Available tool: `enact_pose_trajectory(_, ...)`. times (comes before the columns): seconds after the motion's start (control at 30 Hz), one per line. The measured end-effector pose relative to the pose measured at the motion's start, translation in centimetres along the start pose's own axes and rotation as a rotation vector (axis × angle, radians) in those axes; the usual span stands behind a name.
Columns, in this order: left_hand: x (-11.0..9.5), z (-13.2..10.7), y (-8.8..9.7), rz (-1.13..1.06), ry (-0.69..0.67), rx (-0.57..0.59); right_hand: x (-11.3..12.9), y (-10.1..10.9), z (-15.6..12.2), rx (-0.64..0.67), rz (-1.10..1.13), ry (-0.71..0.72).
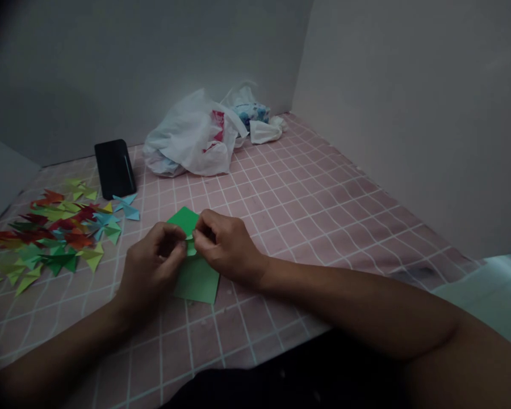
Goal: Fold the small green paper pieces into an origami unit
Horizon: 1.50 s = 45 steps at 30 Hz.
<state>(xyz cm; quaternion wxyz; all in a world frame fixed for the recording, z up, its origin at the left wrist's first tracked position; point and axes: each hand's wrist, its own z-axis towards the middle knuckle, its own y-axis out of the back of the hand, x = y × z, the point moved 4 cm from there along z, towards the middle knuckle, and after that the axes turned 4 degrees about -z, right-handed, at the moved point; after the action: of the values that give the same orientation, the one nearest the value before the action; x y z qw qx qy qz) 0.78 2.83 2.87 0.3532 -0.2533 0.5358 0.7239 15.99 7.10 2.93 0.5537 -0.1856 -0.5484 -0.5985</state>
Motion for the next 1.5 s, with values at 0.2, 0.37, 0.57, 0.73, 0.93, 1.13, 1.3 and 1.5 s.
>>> enact_pose_trajectory(0.2,-0.1,0.1,0.1,0.020,-0.049,-0.032,-0.7,-0.3,0.0,0.027,0.131,-0.141)
enact_pose_trajectory(0.37,0.2,0.1,-0.1,-0.052,-0.053,-0.023,-0.7,-0.2,0.0,0.027,0.172,-0.165)
enact_pose_trajectory(0.57,0.3,0.0,-0.1,-0.062,-0.075,-0.025,-0.7,-0.2,0.1,0.031,0.166,-0.154)
enact_pose_trajectory(0.73,-0.4,0.1,0.1,-0.114,-0.040,0.016,-0.9,-0.3,0.1,0.052,0.149,-0.148)
enact_pose_trajectory(0.93,-0.1,0.4,-0.3,-0.258,0.106,0.094,-0.6,-0.2,0.3,0.082,0.095,-0.088)
enact_pose_trajectory(1.13,0.6,0.4,-0.4,-0.332,0.180,0.114,-0.5,-0.3,0.3,0.089,0.074,-0.079)
enact_pose_trajectory(1.3,1.0,0.4,-0.8,-0.504,0.291,0.173,-0.5,-0.2,0.3,0.097,0.095,-0.079)
enact_pose_trajectory(1.5,1.0,0.6,-1.0,-0.564,0.293,0.156,-0.6,-0.1,0.4,0.094,0.101,-0.087)
